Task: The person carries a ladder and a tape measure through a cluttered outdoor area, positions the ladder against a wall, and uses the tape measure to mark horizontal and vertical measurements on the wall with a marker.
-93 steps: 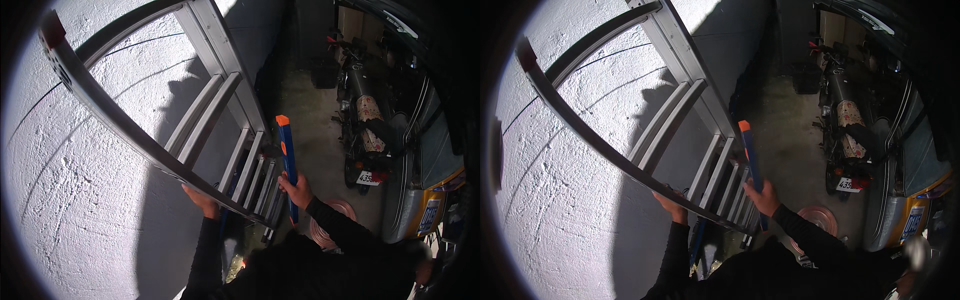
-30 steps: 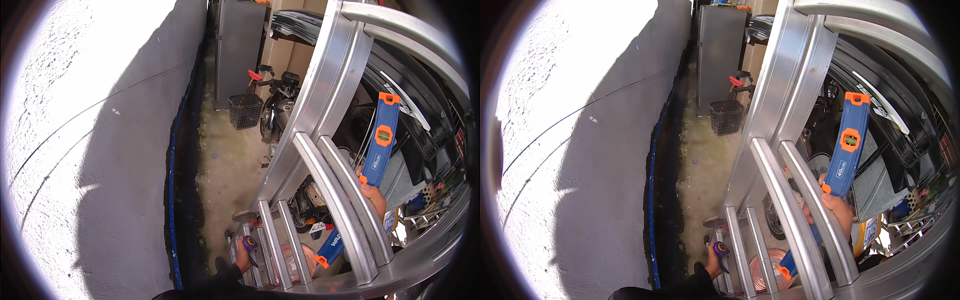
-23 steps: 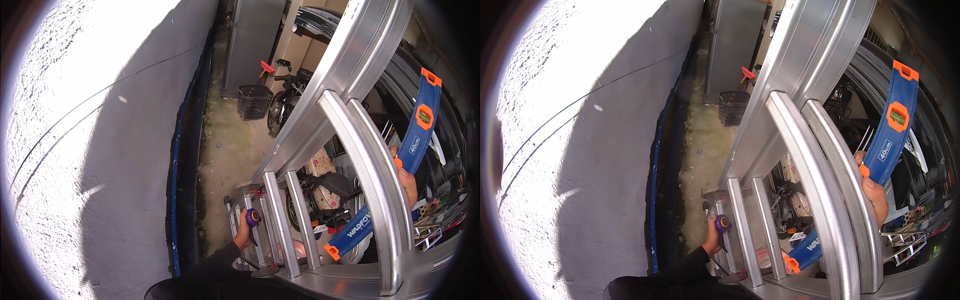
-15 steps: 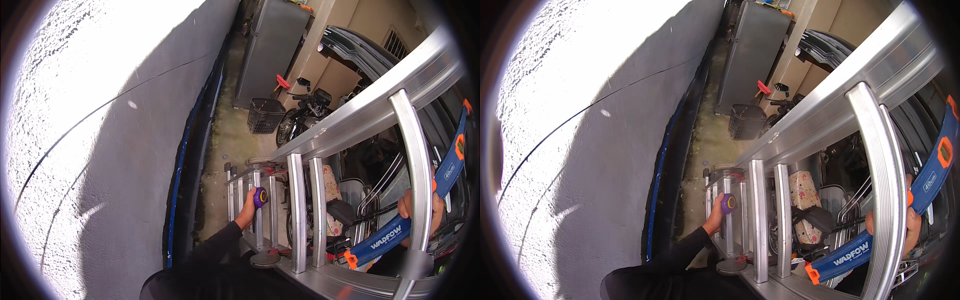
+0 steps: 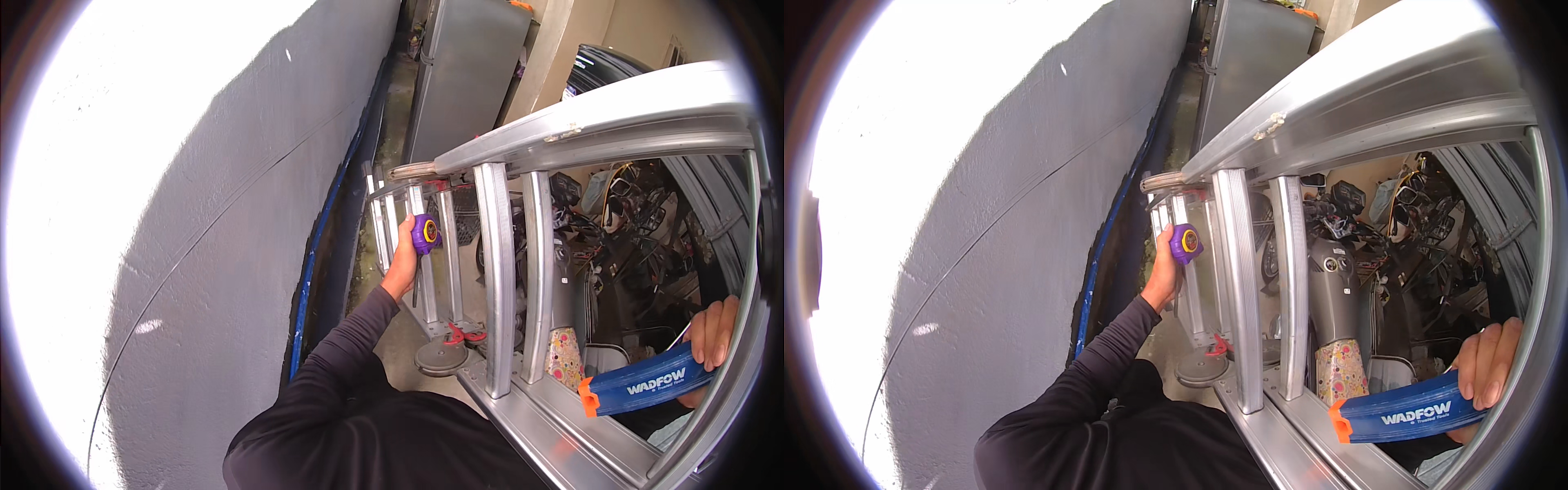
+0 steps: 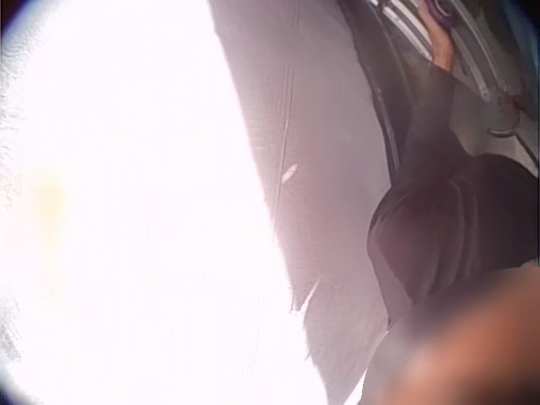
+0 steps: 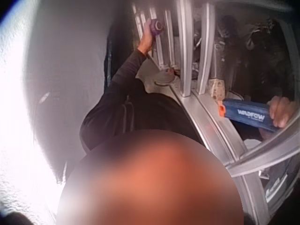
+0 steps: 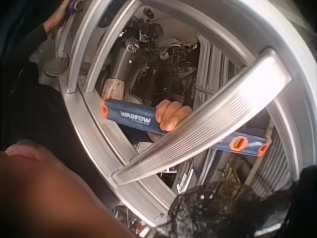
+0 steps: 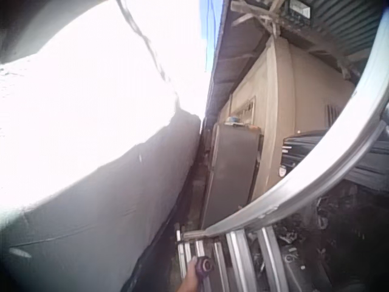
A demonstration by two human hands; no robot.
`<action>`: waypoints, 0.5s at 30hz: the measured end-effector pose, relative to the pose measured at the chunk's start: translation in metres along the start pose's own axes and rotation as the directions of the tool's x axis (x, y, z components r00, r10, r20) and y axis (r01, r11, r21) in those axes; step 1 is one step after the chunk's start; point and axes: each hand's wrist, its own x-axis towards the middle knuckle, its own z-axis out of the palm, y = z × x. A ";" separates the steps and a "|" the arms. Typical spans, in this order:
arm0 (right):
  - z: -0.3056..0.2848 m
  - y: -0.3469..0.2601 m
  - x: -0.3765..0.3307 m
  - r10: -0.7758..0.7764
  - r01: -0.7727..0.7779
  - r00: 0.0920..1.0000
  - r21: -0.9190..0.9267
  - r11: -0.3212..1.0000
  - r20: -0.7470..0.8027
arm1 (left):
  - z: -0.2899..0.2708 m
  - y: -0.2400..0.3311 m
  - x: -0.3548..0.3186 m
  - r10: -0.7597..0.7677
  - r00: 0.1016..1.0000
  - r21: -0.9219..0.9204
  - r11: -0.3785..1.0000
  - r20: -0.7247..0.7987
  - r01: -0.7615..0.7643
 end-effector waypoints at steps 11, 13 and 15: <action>-0.040 0.211 0.223 0.107 -0.107 0.994 0.029 0.994 -0.020 | -0.067 0.064 0.312 0.059 0.998 0.028 0.998 -0.009 -0.059; -0.039 0.251 0.268 0.075 -0.040 0.978 -0.174 0.984 0.195 | -0.095 0.066 0.348 0.032 0.999 -0.018 0.999 -0.018 -0.032; -0.036 0.286 0.285 0.062 0.014 0.962 -0.276 0.961 0.266 | -0.117 0.061 0.381 -0.003 0.999 -0.015 1.000 -0.044 0.002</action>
